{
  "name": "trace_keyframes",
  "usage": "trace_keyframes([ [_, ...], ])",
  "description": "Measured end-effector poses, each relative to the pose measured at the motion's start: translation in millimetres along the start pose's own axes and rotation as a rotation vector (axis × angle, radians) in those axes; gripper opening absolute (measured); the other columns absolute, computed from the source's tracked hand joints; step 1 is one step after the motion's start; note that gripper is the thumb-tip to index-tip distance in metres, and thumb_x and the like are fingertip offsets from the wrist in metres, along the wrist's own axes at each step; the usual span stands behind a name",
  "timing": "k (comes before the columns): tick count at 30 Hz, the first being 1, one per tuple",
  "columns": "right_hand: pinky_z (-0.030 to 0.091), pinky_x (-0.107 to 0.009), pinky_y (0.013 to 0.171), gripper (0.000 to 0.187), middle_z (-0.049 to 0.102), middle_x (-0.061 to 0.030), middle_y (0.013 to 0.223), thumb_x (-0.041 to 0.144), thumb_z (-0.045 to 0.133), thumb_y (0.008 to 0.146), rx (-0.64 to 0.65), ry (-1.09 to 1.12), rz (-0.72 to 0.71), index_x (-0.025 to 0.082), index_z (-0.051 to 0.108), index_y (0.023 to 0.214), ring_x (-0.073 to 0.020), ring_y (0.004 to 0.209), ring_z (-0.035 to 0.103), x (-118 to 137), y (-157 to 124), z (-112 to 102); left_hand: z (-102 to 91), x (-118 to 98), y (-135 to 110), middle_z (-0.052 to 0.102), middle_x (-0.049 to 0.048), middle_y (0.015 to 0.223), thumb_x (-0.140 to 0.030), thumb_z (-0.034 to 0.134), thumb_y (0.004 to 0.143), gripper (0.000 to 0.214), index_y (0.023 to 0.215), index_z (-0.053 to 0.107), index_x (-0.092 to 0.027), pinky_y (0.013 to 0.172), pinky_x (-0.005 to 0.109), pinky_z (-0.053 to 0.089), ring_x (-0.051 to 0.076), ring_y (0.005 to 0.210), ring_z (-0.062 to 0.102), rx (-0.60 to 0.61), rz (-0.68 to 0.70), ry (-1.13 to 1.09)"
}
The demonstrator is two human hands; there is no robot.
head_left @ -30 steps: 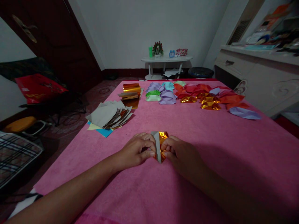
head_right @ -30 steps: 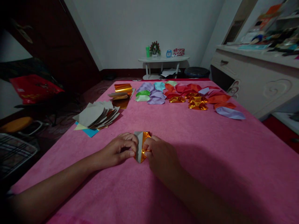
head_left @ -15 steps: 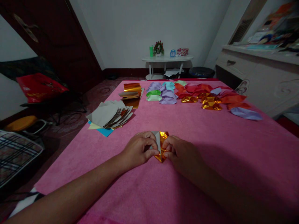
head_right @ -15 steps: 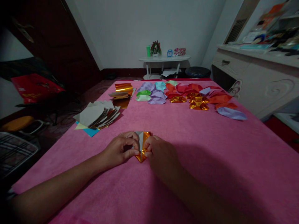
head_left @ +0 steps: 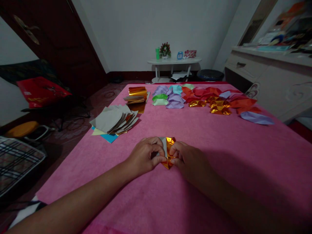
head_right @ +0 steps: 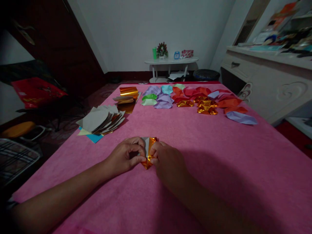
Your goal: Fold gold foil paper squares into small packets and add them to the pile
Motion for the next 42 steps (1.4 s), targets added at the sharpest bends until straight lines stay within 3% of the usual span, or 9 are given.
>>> trace_keyframes([
  [7,0.028,-0.023,0.056,0.014,0.059,0.0029,0.074,0.006,0.058,0.068,0.005,0.024,-0.009,0.019,0.057,0.071,-0.0102,0.063,0.049,-0.2,0.4,0.6,-2.5,-2.5,-1.3,0.062,0.0025,0.085,-0.039,0.067,0.079,0.019,0.082,0.069,-0.02,0.077,0.031,0.038,0.017,0.082,0.055,-0.032,0.035,0.09],
  [17,0.032,-0.025,0.059,0.015,0.06,0.0001,0.078,0.005,0.058,0.073,0.013,-0.038,-0.066,0.019,0.061,0.07,-0.0129,0.068,0.053,-0.7,-1.2,2.7,1.0,-1.4,-2.8,0.063,0.0002,0.081,-0.029,0.063,0.085,0.011,0.086,0.073,-0.026,0.077,0.031,0.035,0.015,0.083,0.056,-0.018,0.108,0.138],
  [24,0.041,-0.03,0.063,0.01,0.062,-0.0048,0.081,0.009,0.066,0.075,-0.228,-0.342,-0.476,0.017,0.064,0.08,-0.02,0.076,0.056,6.8,-20.6,11.2,1.0,-5.3,-4.1,0.064,0.0002,0.08,-0.026,0.063,0.084,0.01,0.084,0.073,-0.025,0.075,0.032,0.036,0.015,0.083,0.057,-0.029,0.081,0.155],
  [29,0.038,-0.029,0.052,0.011,0.062,-0.0054,0.073,0.006,0.06,0.078,-0.286,-0.545,-0.557,0.016,0.064,0.081,-0.0174,0.062,0.056,10.4,-26.6,27.6,2.7,-1.3,-3.7,0.062,0.0002,0.079,-0.024,0.064,0.083,0.01,0.086,0.073,-0.024,0.075,0.032,0.038,0.015,0.081,0.056,-0.038,0.094,0.153],
  [33,0.04,-0.028,0.054,0.021,0.061,-0.0065,0.07,0.008,0.047,0.089,-0.341,-0.529,-0.621,0.015,0.063,0.078,-0.0159,0.063,0.056,9.4,-22.6,36.5,2.2,-2.9,-4.5,0.06,0.0033,0.088,-0.024,0.066,0.08,0.008,0.082,0.073,-0.023,0.077,0.034,0.041,0.018,0.087,0.055,-0.12,0.149,0.173],
  [37,0.041,-0.029,0.057,0.024,0.063,-0.0066,0.074,0.009,0.043,0.092,-0.301,-0.52,-0.841,0.014,0.064,0.082,-0.0157,0.066,0.056,-2.6,-17.5,21.9,-3.2,-8.8,-7.5,0.058,0.0083,0.113,-0.021,0.061,0.082,0.013,0.089,0.072,-0.023,0.088,0.041,0.044,0.023,0.106,0.051,-0.279,0.239,0.141],
  [39,0.04,-0.028,0.056,0.024,0.063,-0.0051,0.075,0.011,0.044,0.093,-0.212,-0.513,-0.982,0.014,0.063,0.079,-0.0149,0.065,0.054,-14.5,-16.1,5.9,-6.6,-8.8,-9.0,0.059,0.0097,0.114,-0.019,0.055,0.086,0.02,0.099,0.069,-0.022,0.09,0.041,0.046,0.022,0.108,0.053,-0.316,0.247,0.043],
  [42,0.038,-0.028,0.056,0.023,0.064,-0.0045,0.077,0.011,0.044,0.093,-0.139,-0.485,-1.068,0.014,0.063,0.082,-0.0141,0.065,0.051,-34.6,-15.1,-18.5,-10.2,-5.8,-10.5,0.064,0.01,0.104,-0.016,0.051,0.088,0.022,0.104,0.066,-0.018,0.084,0.035,0.05,0.018,0.097,0.059,-0.289,0.213,-0.098],
])
Point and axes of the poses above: each hand's wrist, its own y-axis towards the middle knuckle, its own z-axis out of the palm, x = y × z, the point moved 1 cm from there along y, towards the middle knuckle
